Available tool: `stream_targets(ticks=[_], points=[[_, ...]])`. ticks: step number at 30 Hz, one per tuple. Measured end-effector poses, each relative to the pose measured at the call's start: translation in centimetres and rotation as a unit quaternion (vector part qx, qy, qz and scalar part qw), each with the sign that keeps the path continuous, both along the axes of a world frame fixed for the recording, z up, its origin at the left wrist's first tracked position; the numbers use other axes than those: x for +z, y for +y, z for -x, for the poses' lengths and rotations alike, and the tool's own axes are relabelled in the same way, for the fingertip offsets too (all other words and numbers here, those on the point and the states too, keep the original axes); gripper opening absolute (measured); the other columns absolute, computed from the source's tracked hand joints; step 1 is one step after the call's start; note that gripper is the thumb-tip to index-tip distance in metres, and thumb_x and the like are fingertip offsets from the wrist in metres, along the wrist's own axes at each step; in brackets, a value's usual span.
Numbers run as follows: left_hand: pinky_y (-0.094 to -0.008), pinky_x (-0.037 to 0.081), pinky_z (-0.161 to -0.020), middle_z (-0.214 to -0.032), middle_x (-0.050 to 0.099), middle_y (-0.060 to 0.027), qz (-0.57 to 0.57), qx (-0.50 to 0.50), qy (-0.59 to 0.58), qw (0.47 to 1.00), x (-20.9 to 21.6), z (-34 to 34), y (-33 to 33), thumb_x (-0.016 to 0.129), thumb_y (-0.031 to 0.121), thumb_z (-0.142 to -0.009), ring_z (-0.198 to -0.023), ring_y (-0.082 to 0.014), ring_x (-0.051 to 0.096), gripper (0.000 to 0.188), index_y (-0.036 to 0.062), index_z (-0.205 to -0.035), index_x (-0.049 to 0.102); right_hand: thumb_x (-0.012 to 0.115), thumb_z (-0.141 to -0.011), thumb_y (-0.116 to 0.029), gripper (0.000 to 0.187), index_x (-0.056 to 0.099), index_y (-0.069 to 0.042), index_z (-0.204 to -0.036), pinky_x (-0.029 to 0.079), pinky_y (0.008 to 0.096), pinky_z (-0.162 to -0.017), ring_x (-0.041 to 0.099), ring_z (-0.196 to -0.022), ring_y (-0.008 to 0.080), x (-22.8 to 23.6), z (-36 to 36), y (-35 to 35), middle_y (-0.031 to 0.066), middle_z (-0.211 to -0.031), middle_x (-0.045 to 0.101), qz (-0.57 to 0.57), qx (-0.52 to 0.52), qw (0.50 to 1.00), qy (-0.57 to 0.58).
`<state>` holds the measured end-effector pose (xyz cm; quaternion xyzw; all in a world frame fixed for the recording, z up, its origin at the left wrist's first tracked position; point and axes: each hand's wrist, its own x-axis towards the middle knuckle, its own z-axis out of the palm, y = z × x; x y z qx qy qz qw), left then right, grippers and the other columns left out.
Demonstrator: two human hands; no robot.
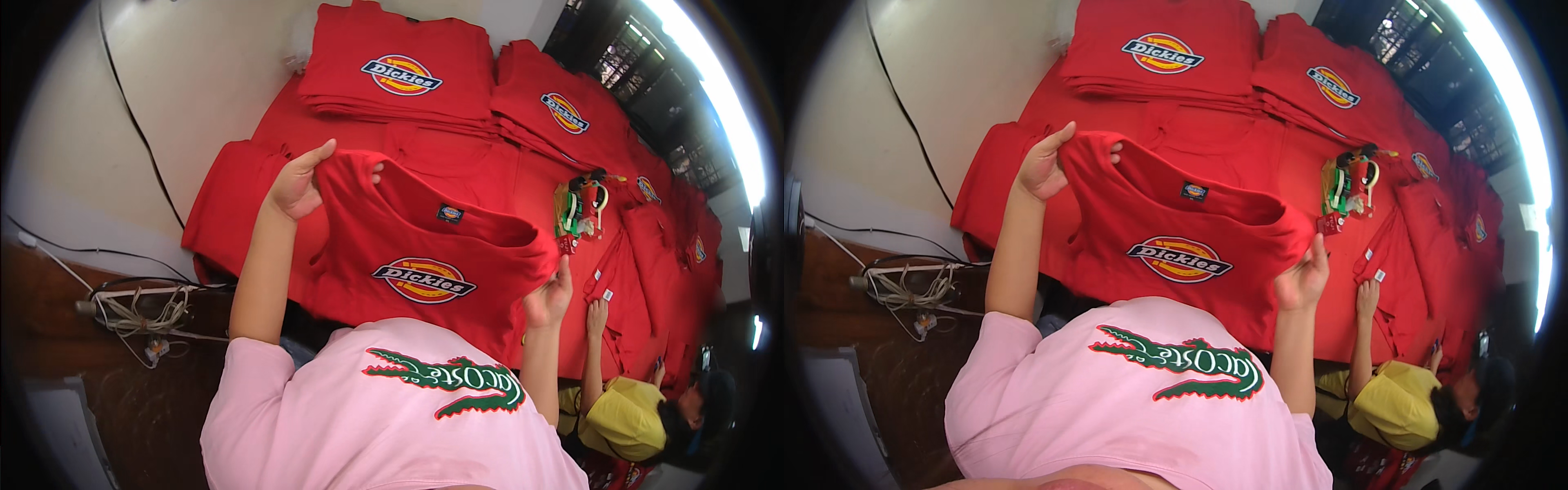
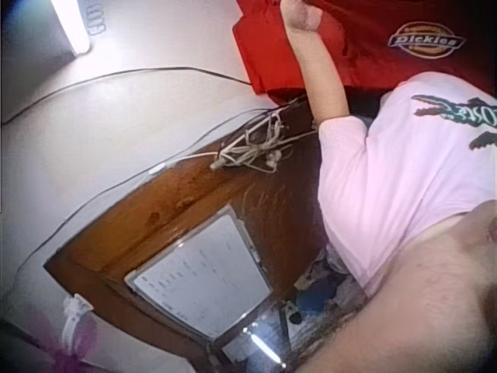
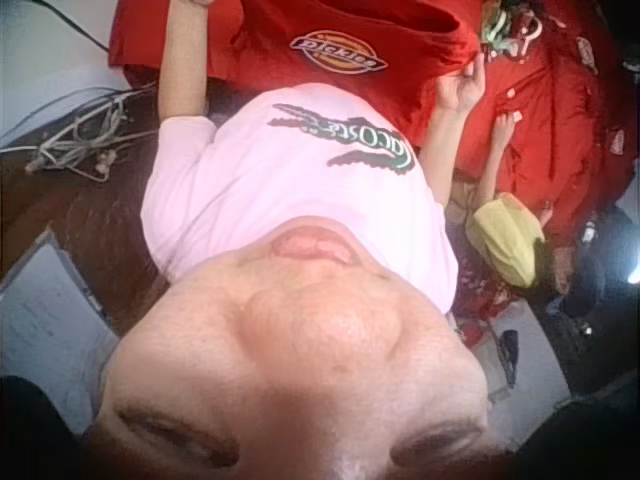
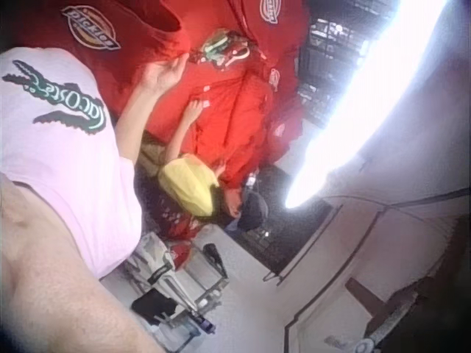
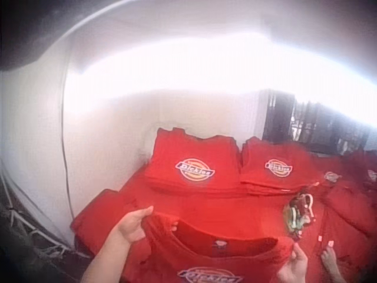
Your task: The person picks up several red garments from a stack, spreads them out on a surface, and uses shears to trim excess thread from the necklines and seams.
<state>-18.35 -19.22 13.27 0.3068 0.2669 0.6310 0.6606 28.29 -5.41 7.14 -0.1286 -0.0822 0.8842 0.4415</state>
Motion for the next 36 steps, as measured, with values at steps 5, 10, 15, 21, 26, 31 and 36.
stream_targets(ticks=[5,10,15,21,26,31,36], points=[[-0.0462,0.046,-0.115,-0.138,0.064,-0.0292,-0.017,-0.002,-0.025,1.000,0.3,-0.5,0.7,0.040,0.043,-0.113,-0.128,-0.0395,0.064,0.067,-0.0171,-0.140,0.054,0.056,-0.106,-0.032,0.061,0.048,0.012,-0.146,0.037,0.0504,-0.124,0.051,-0.143,0.0400,1.1,4.3,-5.6,0.0323,-0.154,0.048,-0.072,0.255,0.963,0.042],[-0.0488,0.041,-0.120,-0.142,0.059,-0.0340,-0.059,-0.003,-0.017,0.998,2.1,-0.6,1.1,0.033,0.059,-0.110,-0.134,-0.0439,0.059,0.086,-0.0187,-0.143,0.050,0.047,-0.108,-0.042,0.074,0.035,0.016,-0.153,0.034,0.0507,-0.125,0.043,-0.148,0.0429,9.1,2.2,-0.1,0.0371,-0.158,0.039,-0.219,0.178,0.959,-0.032],[-0.0521,0.027,-0.127,-0.156,0.038,-0.0403,-0.102,-0.039,-0.079,0.991,4.2,-2.4,2.7,0.022,0.081,-0.100,-0.149,-0.0485,0.038,0.116,-0.0226,-0.148,0.038,0.039,-0.108,-0.060,0.096,0.023,0.023,-0.153,0.024,0.0539,-0.128,0.032,-0.152,0.0509,12.8,0.3,5.3,0.0440,-0.159,0.029,-0.218,0.153,0.962,-0.069],[-0.0527,0.014,-0.130,-0.166,0.018,-0.0390,-0.077,0.025,-0.119,0.990,3.5,-3.1,2.1,0.028,0.083,-0.098,-0.158,-0.0478,0.018,0.120,-0.0222,-0.154,0.023,0.039,-0.106,-0.065,0.101,0.026,0.023,-0.153,0.024,0.0529,-0.128,0.033,-0.151,0.0509,11.1,2.5,5.7,0.0431,-0.158,0.032,-0.205,0.128,0.969,-0.049],[-0.0378,0.033,-0.118,-0.131,0.050,-0.0140,-0.077,0.198,-0.061,0.975,-3.0,-6.6,1.6,0.043,0.072,-0.103,-0.127,-0.0233,0.047,0.084,-0.0039,-0.136,0.054,0.037,-0.109,-0.060,0.093,0.028,0.020,-0.154,0.022,0.0507,-0.129,0.033,-0.154,0.0403,6.9,4.4,4.0,0.0350,-0.161,0.035,-0.271,0.001,0.944,-0.186],[-0.0416,0.041,-0.107,-0.126,0.052,-0.0265,-0.061,0.189,0.227,0.953,-6.1,-19.0,0.2,0.043,0.082,-0.096,-0.120,-0.0311,0.052,0.107,-0.0157,-0.139,0.042,0.039,-0.102,-0.072,0.088,0.046,0.006,-0.144,0.029,0.0425,-0.125,0.045,-0.145,0.0284,4.1,12.2,-5.3,0.0201,-0.151,0.051,-0.305,-0.014,0.906,-0.294],[-0.0441,0.035,-0.114,-0.144,0.044,-0.0331,-0.155,0.114,0.393,0.899,-6.0,-21.3,0.2,0.039,0.090,-0.090,-0.136,-0.0402,0.044,0.124,-0.0197,-0.149,0.030,0.036,-0.090,-0.092,0.126,0.019,0.010,-0.161,0.033,0.0419,-0.120,0.037,-0.150,0.0322,2.2,11.9,-8.8,0.0236,-0.161,0.035,-0.436,0.096,0.847,-0.287]])
